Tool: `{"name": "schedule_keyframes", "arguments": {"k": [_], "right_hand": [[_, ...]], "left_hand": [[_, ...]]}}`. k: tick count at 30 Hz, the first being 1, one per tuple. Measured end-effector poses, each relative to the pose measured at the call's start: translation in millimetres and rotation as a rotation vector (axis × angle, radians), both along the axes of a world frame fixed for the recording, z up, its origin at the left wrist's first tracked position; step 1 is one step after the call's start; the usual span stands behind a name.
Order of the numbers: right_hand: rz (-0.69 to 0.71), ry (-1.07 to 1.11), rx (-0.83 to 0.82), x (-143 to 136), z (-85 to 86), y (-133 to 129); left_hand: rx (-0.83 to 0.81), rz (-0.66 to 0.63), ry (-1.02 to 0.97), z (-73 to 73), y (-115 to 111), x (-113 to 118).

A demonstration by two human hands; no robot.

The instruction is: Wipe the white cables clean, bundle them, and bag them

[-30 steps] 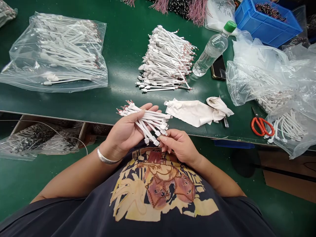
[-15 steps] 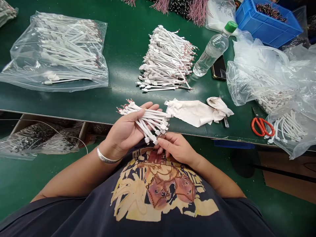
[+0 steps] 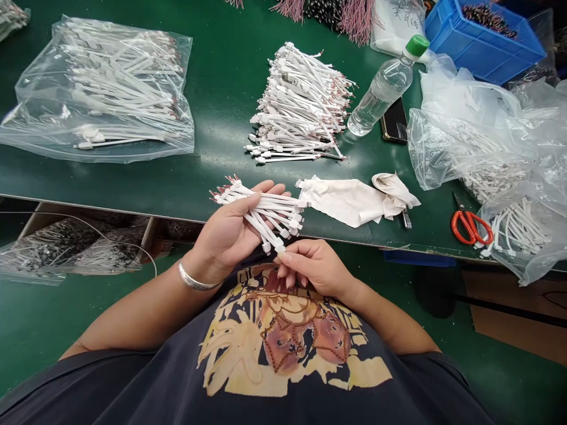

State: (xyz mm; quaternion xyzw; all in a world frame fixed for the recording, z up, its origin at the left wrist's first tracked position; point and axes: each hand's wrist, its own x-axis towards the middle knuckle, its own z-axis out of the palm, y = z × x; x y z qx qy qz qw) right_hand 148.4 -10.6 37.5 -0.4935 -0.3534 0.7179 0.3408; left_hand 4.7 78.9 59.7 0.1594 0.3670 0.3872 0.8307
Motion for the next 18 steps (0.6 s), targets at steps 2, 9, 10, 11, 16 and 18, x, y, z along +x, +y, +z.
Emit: {"name": "schedule_keyframes", "arguments": {"k": [2,9,10,11,16,18], "right_hand": [[-0.018,0.005,-0.005,0.5,0.9,0.1],[-0.073,0.043,-0.004,4.4,0.9,1.5],[-0.079,0.049,-0.004,4.8,0.4,1.6],[-0.081,0.051,-0.007,5.2,-0.2,1.7],[-0.125,-0.049,0.027,4.4,0.1,2.5],[-0.159,-0.132,0.082,3.2,1.4,3.1]], "left_hand": [[-0.002,0.009,0.006,-1.0,0.0,-0.2],[0.006,0.015,-0.014,-3.4,-0.2,-1.6],[0.006,0.012,-0.016,-3.4,-0.3,-1.8],[0.005,0.009,-0.017,-3.3,-0.5,-1.8],[0.001,-0.004,-0.016,-2.5,-1.5,-2.1],[0.003,-0.014,-0.016,-1.9,-1.7,-2.4]]}}
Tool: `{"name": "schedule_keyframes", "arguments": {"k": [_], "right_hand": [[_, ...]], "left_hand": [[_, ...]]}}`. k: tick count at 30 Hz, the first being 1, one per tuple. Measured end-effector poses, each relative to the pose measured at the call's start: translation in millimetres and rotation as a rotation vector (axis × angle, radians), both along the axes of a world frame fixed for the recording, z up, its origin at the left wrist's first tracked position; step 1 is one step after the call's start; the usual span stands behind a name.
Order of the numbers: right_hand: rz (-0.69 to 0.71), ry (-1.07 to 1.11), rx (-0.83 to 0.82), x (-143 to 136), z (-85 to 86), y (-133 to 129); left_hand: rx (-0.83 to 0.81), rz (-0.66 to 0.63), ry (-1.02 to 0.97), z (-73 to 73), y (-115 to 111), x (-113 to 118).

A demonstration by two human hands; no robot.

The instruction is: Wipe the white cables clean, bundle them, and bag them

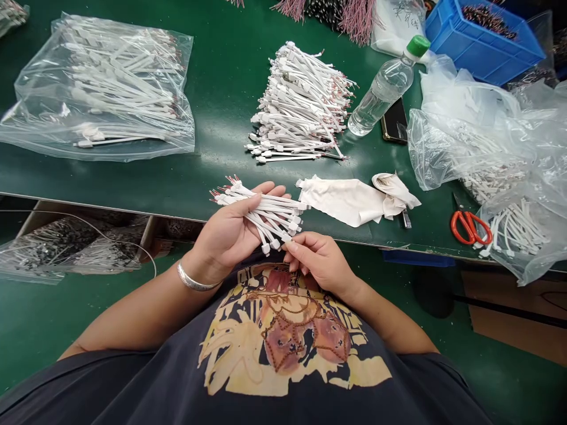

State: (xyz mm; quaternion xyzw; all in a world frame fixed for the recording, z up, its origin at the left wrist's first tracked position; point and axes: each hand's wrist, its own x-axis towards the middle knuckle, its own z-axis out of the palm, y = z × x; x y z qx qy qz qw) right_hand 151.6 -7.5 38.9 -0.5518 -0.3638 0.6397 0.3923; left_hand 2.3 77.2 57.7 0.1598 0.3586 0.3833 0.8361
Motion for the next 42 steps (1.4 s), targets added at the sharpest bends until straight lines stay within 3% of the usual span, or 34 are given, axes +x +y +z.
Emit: {"name": "schedule_keyframes", "arguments": {"k": [4,12,22,24,30,36,42], "right_hand": [[-0.036,-0.074,0.057,-2.0,-0.2,0.4],[0.069,0.084,-0.045,-4.2,-6.9,-1.9],[0.022,-0.144,0.159,-4.9,-2.0,-4.5],[0.028,-0.100,0.137,-4.4,-1.9,-4.7],[0.003,0.288,-0.135,-1.5,-7.3,-0.9],[-0.148,0.276,-0.046,-4.9,-16.7,0.4],[0.073,0.179,-0.043,-9.7,-11.4,0.6]], "left_hand": [[-0.002,-0.008,0.012,2.0,0.6,-0.1],[0.008,-0.012,0.004,3.6,1.6,0.8],[0.005,-0.003,0.004,4.9,1.5,0.4],[0.002,-0.003,0.006,5.3,1.2,1.0],[-0.005,0.001,0.011,5.2,1.3,0.6],[0.001,-0.002,0.017,8.3,2.2,-2.4],[0.016,-0.019,0.000,11.7,1.8,-1.1]]}}
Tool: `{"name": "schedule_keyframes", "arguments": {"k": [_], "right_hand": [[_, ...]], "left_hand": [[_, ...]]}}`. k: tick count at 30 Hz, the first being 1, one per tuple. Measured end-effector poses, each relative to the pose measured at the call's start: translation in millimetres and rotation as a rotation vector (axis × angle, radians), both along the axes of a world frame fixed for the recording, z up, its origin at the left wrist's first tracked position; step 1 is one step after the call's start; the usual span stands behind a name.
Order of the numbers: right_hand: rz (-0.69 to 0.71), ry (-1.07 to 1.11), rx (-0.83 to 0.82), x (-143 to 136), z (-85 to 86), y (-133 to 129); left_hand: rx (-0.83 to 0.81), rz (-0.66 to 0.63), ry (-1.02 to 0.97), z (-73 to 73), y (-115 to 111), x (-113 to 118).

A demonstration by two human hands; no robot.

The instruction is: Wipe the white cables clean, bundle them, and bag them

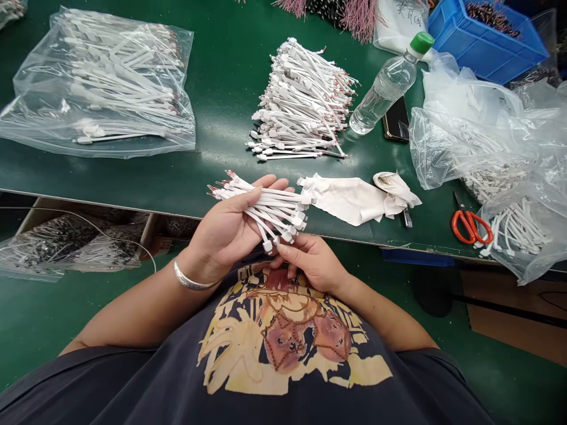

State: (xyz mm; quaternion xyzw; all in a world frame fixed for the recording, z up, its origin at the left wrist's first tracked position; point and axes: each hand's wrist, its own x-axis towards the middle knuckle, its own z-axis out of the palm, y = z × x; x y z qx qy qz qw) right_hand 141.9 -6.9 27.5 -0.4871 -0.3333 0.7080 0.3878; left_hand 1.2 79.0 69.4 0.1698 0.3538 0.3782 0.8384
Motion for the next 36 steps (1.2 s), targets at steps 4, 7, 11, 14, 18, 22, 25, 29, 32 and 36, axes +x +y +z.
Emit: {"name": "schedule_keyframes", "arguments": {"k": [4,7,11,14,18,22,25,29,32,36], "right_hand": [[0.020,-0.018,-0.001,-0.7,4.2,-0.8],[0.008,-0.039,0.004,-1.1,4.6,-2.8],[-0.021,-0.045,-0.005,-1.9,5.2,-5.0],[-0.028,-0.059,-0.002,-2.2,6.9,-5.4],[-0.049,-0.087,0.038,-2.0,7.7,-4.8],[-0.097,-0.101,0.063,-2.2,4.4,-3.5],[-0.167,-0.036,0.046,-3.3,-0.1,-1.9],[-0.038,0.131,-0.118,-5.5,-3.2,-0.1],[0.041,0.145,-0.136,-7.0,-0.4,-0.3],[0.029,-0.005,-0.001,-7.6,6.1,-1.8]], "left_hand": [[-0.002,0.013,0.016,-2.3,-1.6,0.9],[0.001,0.025,0.014,-4.6,-2.3,1.0],[0.002,0.027,0.016,-7.5,-1.4,0.7],[0.012,0.020,0.003,-9.1,-0.8,0.0],[0.019,0.019,-0.005,-8.1,-1.2,-0.4],[0.002,0.025,0.000,-5.0,-1.3,0.0],[0.003,0.024,-0.015,-4.9,-1.2,0.3],[0.030,0.002,-0.051,-7.3,-1.4,1.1],[0.041,-0.007,-0.046,-8.6,-1.3,2.2],[0.045,-0.013,-0.027,-9.3,-1.2,3.2]]}}
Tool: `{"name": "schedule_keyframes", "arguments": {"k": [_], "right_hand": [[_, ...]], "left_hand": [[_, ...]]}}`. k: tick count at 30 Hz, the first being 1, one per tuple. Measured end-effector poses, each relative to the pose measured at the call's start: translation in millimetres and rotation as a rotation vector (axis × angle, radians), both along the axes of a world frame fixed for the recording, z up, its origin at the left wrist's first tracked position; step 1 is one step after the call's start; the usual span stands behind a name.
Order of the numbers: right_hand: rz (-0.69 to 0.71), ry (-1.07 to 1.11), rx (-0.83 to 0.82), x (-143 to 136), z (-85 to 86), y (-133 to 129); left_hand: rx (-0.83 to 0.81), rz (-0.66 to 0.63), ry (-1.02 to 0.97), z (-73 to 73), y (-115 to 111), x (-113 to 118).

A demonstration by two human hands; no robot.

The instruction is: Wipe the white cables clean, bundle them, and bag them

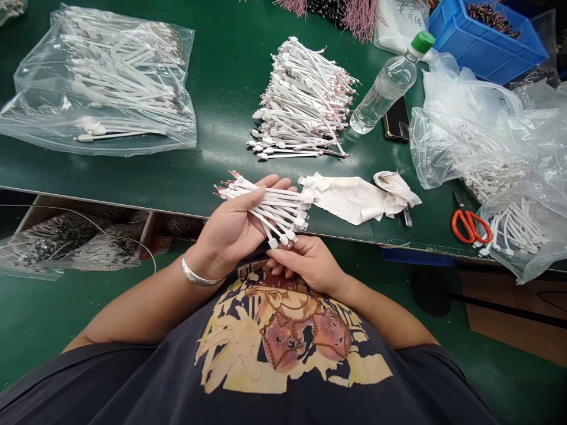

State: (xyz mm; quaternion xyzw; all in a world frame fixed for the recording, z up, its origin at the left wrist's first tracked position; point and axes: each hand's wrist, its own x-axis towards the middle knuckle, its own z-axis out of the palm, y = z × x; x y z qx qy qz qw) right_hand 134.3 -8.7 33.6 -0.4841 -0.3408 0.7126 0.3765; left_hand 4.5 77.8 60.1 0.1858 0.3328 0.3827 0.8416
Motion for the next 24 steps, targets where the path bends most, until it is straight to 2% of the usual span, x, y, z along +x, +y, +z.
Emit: {"name": "schedule_keyframes", "arguments": {"k": [5,8,10,13,15,16,18,20,22,24], "right_hand": [[-0.004,-0.079,0.060,1.3,2.3,-0.5],[0.054,-0.051,-0.011,3.4,-0.7,-0.5],[0.117,-0.014,-0.075,5.6,-4.8,-0.9],[0.157,0.076,-0.117,10.4,-14.4,-1.4],[0.168,0.195,-0.107,14.4,-21.8,-1.0],[0.175,0.268,-0.109,16.4,-25.2,-0.5],[0.181,0.406,-0.143,19.8,-30.3,1.3],[0.173,0.501,-0.200,21.6,-32.6,3.8],[0.171,0.539,-0.234,21.5,-32.9,6.9],[0.178,0.541,-0.260,19.8,-32.4,10.2]], "left_hand": [[-0.003,-0.004,0.019,-4.3,-0.7,0.0],[0.048,-0.026,0.050,-4.9,6.2,-1.5],[0.166,-0.054,0.074,-0.1,17.3,-3.3],[0.545,-0.094,0.164,14.1,38.4,-7.2],[0.920,-0.194,0.323,20.2,48.2,-9.9],[1.121,-0.285,0.416,19.9,50.2,-10.8],[1.508,-0.525,0.561,11.0,48.3,-11.5],[1.809,-0.746,0.620,-5.2,40.7,-11.1],[1.962,-0.851,0.705,-20.6,32.0,-10.7],[2.021,-0.879,0.783,-28.9,26.1,-10.7]]}}
